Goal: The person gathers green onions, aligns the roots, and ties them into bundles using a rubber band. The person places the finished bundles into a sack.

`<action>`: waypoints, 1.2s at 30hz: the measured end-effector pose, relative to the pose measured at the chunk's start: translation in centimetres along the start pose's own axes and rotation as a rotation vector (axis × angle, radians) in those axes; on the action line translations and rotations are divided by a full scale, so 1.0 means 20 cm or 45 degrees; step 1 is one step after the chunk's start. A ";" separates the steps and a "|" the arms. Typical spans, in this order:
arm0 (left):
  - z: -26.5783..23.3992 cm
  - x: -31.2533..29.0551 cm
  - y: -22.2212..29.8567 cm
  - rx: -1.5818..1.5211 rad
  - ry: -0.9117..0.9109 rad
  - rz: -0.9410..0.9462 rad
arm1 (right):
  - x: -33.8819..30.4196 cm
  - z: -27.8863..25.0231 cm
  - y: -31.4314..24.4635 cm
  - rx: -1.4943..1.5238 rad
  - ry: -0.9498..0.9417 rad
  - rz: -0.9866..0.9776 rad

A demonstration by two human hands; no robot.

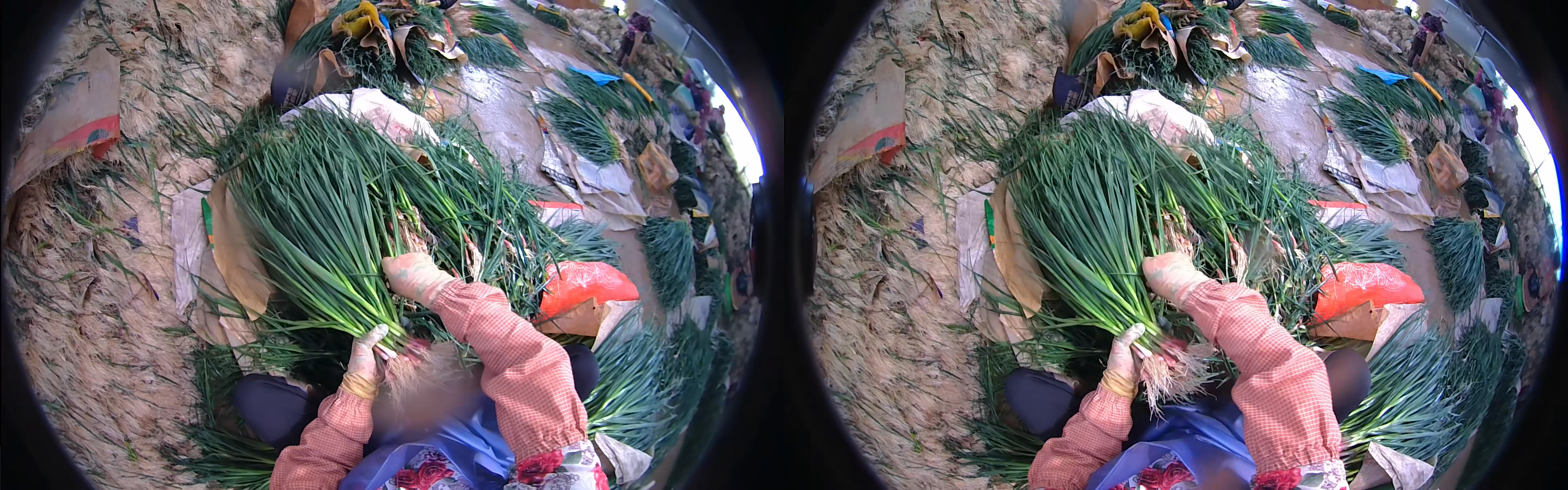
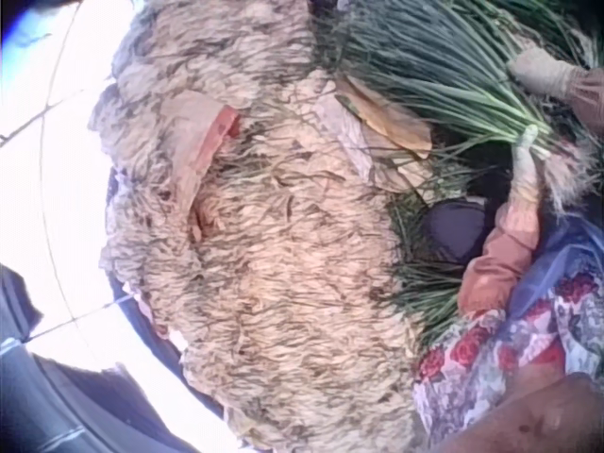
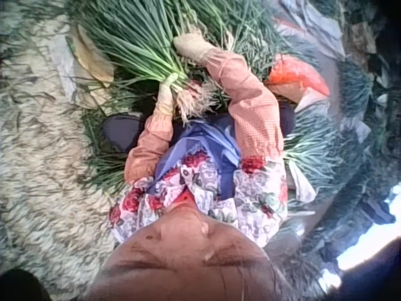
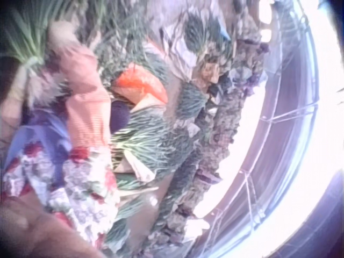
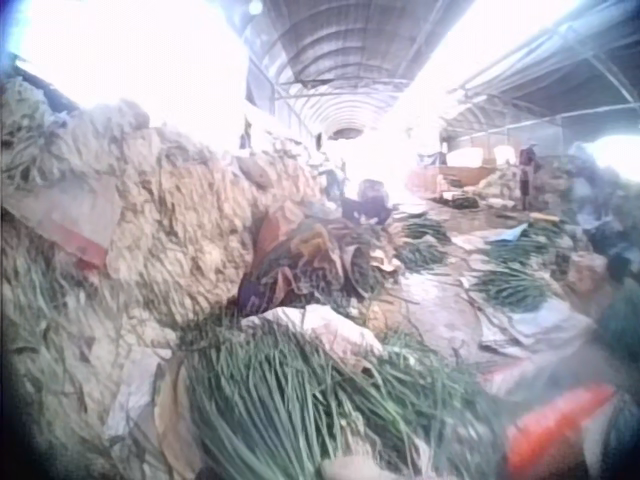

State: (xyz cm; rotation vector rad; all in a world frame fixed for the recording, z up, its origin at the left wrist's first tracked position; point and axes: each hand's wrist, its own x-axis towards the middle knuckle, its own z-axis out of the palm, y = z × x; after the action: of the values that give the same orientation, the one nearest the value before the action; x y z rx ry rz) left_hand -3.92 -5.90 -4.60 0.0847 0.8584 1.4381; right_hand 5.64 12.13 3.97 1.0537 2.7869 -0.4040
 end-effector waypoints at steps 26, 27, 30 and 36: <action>0.17 -0.01 0.10 -0.344 -0.394 -0.141 | -0.46 -0.29 0.70 0.361 1.050 0.746; 0.13 0.02 0.09 -0.189 -0.359 -0.041 | -0.42 -0.23 0.63 0.391 0.880 0.762; 0.31 -0.11 0.28 -0.248 -0.582 -0.065 | -0.28 0.02 0.54 0.262 0.085 0.784; 0.24 -0.08 0.31 -0.170 -0.167 0.054 | -0.52 -0.27 0.67 1.783 0.630 0.542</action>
State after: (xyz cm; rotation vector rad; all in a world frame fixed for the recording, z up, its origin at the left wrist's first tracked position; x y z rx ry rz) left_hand -6.25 -4.18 2.89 0.0960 0.6555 1.5087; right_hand 22.09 16.89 8.78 2.0691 2.1705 -2.4381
